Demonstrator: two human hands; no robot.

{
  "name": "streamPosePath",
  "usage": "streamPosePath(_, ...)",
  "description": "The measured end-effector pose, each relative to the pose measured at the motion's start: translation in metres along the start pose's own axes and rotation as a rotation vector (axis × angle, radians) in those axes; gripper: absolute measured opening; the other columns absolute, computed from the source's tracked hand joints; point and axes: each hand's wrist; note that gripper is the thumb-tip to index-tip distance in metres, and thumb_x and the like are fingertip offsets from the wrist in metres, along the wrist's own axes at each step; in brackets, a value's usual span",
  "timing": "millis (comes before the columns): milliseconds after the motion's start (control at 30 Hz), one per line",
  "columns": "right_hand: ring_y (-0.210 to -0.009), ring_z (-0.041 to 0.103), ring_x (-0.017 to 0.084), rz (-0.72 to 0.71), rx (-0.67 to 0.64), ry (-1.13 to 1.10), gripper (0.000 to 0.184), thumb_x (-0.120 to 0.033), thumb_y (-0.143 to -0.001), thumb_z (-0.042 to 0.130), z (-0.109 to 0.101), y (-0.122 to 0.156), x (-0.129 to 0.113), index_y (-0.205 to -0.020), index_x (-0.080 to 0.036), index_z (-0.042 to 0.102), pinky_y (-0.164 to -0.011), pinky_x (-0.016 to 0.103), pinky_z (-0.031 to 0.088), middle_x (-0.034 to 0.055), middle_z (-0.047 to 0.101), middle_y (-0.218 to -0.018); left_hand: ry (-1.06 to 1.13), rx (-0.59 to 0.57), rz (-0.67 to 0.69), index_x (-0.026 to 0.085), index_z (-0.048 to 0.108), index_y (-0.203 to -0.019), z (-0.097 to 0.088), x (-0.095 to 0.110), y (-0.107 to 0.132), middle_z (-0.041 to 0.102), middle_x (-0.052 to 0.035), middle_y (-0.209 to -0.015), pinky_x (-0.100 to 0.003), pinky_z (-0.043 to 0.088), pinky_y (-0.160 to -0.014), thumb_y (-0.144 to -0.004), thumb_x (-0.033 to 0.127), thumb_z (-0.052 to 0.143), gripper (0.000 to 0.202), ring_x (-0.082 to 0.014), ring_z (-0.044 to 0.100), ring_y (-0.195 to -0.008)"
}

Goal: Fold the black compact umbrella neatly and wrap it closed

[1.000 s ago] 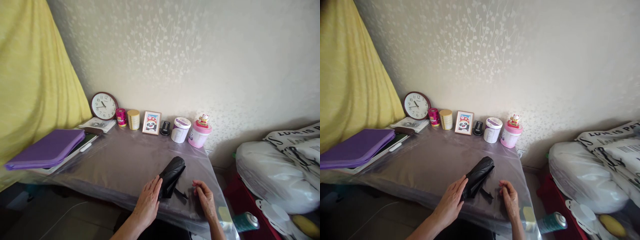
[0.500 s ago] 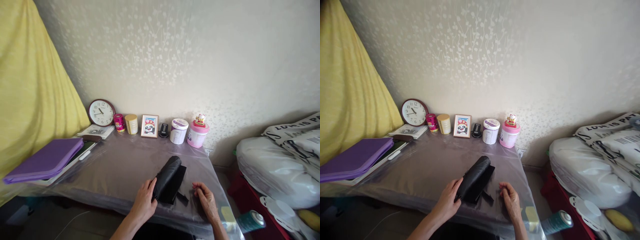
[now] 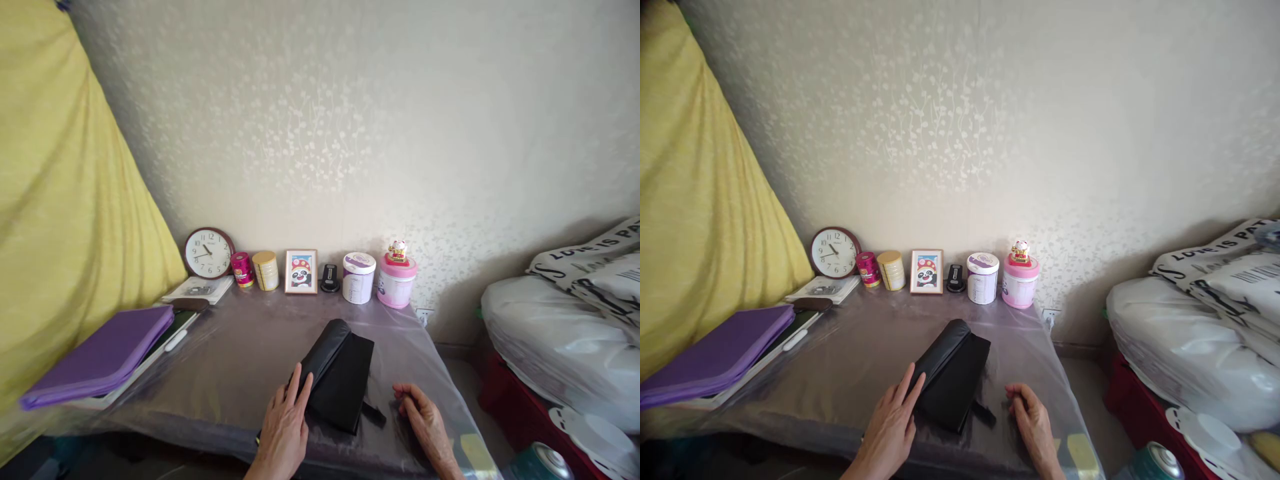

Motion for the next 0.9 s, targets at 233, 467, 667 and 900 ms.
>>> streamPosePath(233, -0.06, 0.058, 0.017, -0.015, 0.002, -0.038, 0.033, -0.041, -0.068, 0.047, 0.0, -0.001, -0.004, -0.084, -0.019, 0.064, -0.06, 0.027, 0.048, 0.0054, 0.066, -0.077, 0.047, -0.146, -0.128, 0.021, 0.006, -0.139, 0.005, -0.024, -0.022, 0.021, -0.0103, -0.143, -0.027, 0.041, -0.087, -0.064, -0.002, 0.033, 0.083, -0.0177, 0.048, -0.111)
streamPosePath(467, -0.06, 0.058, 0.018, -0.046, 0.021, -0.059, 0.032, -0.04, -0.067, 0.044, 0.002, -0.001, -0.002, -0.08, -0.019, 0.064, -0.058, 0.028, 0.047, 0.0047, 0.065, -0.074, 0.844, -0.297, -0.325, 0.018, 0.042, -0.114, -0.018, -0.024, -0.031, 0.06, -0.0037, -0.086, -0.024, 0.045, -0.061, -0.067, 0.017, 0.047, 0.047, -0.0135, 0.058, -0.068)
streamPosePath(667, -0.066, 0.058, 0.019, -0.142, 0.038, -0.028, 0.026, -0.037, -0.068, 0.044, -0.004, 0.002, -0.011, -0.074, -0.02, 0.062, -0.062, 0.027, 0.045, 0.0032, 0.064, -0.069, 0.933, -0.371, -0.368, 0.018, 0.042, -0.099, -0.029, 0.005, -0.02, 0.051, 0.004, -0.057, -0.025, 0.041, -0.051, -0.075, 0.041, 0.044, 0.033, -0.0115, 0.049, -0.047)
streamPosePath(900, -0.077, 0.06, 0.023, -0.201, 0.016, -0.063, 0.029, -0.035, -0.066, 0.046, -0.01, 0.009, -0.017, -0.079, -0.017, 0.064, -0.071, 0.03, 0.047, 0.0058, 0.067, -0.08, 0.752, -0.058, -0.029, 0.022, 0.039, -0.121, -0.047, 0.028, -0.017, 0.06, -0.005, -0.102, -0.026, 0.039, -0.085, -0.065, 0.022, 0.052, 0.058, -0.0176, 0.055, -0.097)
Point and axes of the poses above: each hand's wrist, its own y-axis away from the middle knuckle, its own z-axis out of the palm, x = y × z
